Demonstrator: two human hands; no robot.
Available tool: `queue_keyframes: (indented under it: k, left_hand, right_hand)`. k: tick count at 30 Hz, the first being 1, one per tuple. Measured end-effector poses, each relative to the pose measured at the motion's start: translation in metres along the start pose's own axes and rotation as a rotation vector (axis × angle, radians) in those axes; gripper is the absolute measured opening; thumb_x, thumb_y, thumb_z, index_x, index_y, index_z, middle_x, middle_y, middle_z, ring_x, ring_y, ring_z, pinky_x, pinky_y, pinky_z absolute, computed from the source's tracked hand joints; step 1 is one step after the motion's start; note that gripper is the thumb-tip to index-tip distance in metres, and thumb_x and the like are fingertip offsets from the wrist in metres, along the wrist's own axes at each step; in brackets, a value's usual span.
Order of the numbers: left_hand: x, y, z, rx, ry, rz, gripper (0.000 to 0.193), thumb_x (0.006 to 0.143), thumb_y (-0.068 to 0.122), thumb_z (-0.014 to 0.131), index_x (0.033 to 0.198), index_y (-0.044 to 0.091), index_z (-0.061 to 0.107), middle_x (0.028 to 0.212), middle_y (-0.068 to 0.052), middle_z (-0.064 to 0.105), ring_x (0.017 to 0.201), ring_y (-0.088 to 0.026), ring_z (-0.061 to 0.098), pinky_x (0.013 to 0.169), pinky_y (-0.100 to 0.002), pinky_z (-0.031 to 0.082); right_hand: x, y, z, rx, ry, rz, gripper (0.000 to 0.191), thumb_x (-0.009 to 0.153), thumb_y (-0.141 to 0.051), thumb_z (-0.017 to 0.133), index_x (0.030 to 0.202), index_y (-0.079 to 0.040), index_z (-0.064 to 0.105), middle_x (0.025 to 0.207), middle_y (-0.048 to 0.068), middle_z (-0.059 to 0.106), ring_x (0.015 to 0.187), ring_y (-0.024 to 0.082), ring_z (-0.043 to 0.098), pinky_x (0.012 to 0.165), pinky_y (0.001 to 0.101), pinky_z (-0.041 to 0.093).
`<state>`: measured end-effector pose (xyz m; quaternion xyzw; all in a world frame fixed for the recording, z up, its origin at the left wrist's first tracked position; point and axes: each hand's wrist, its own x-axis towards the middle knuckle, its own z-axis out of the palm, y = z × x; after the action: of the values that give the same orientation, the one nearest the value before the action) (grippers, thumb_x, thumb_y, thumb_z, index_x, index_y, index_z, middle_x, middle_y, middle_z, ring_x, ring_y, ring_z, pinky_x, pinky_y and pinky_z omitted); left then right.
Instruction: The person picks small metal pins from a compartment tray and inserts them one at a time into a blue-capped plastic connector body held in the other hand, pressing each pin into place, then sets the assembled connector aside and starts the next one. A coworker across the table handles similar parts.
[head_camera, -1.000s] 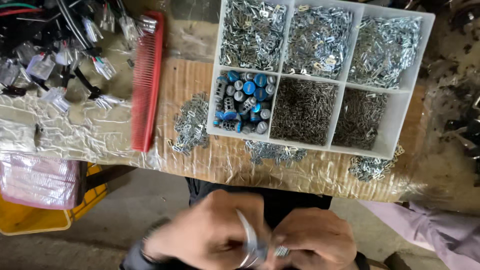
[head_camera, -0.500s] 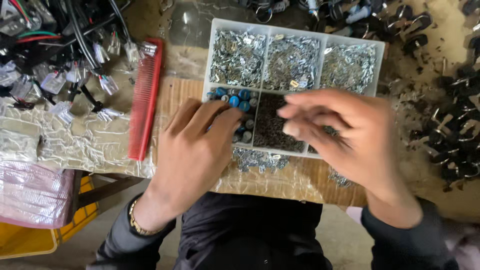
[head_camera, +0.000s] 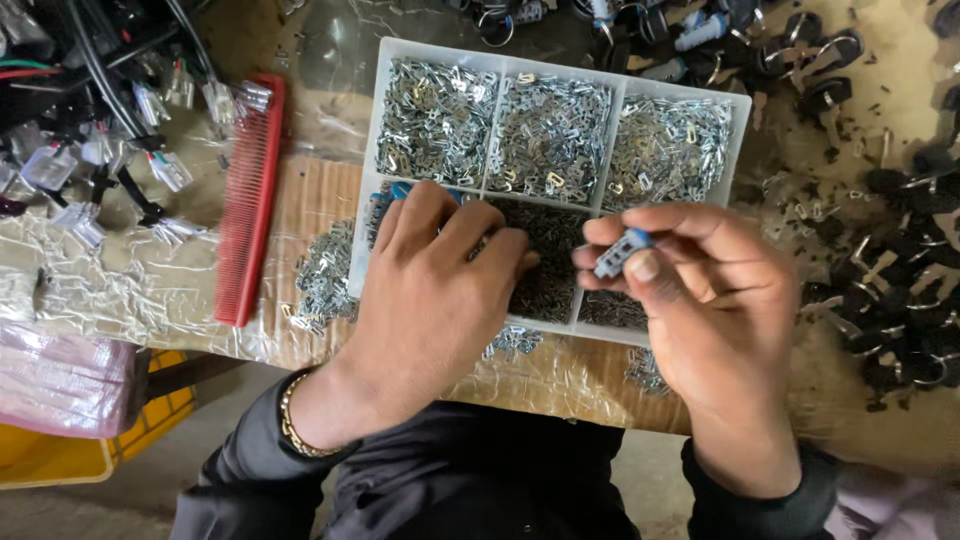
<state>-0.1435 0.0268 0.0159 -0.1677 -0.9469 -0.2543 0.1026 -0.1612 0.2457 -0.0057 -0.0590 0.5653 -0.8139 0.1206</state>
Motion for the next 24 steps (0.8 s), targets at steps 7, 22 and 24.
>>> queue_keyframes:
  k: [7,22,24]
  left_hand:
    - [-0.013,-0.003,0.010,-0.228,0.045,-0.027,0.014,0.096,0.009,0.079,0.108,0.008,0.071,0.108,-0.003,0.069,0.097,-0.026,0.060,0.089,-0.037,0.050]
    - [-0.004,0.002,0.004,-0.362,0.024,-0.038,0.015,0.097,0.011,0.081,0.109,0.009,0.072,0.105,0.000,0.073,0.095,-0.023,0.059,0.086,-0.035,0.045]
    - [-0.005,0.002,0.000,-0.475,0.031,-0.052,0.015,0.097,0.010,0.081,0.107,0.008,0.071,0.103,-0.001,0.073,0.093,-0.021,0.062,0.084,-0.034,0.044]
  right_hand:
    - [-0.003,-0.004,0.008,-0.256,0.004,0.049,0.024,0.101,0.013,0.060,0.122,0.006,0.065,0.120,0.020,0.069,0.109,0.025,0.074,0.092,0.0395,0.071]
    - [0.002,-0.016,0.023,-0.483,0.029,-0.010,0.036,0.088,0.004,0.074,0.122,0.002,0.062,0.123,0.015,0.068,0.104,0.017,0.073,0.086,0.0248,0.068]
    - [0.001,-0.015,0.022,-0.565,-0.013,-0.057,0.031,0.090,0.004,0.076,0.119,0.002,0.064,0.127,0.016,0.066,0.104,0.016,0.073,0.081,0.0220,0.066]
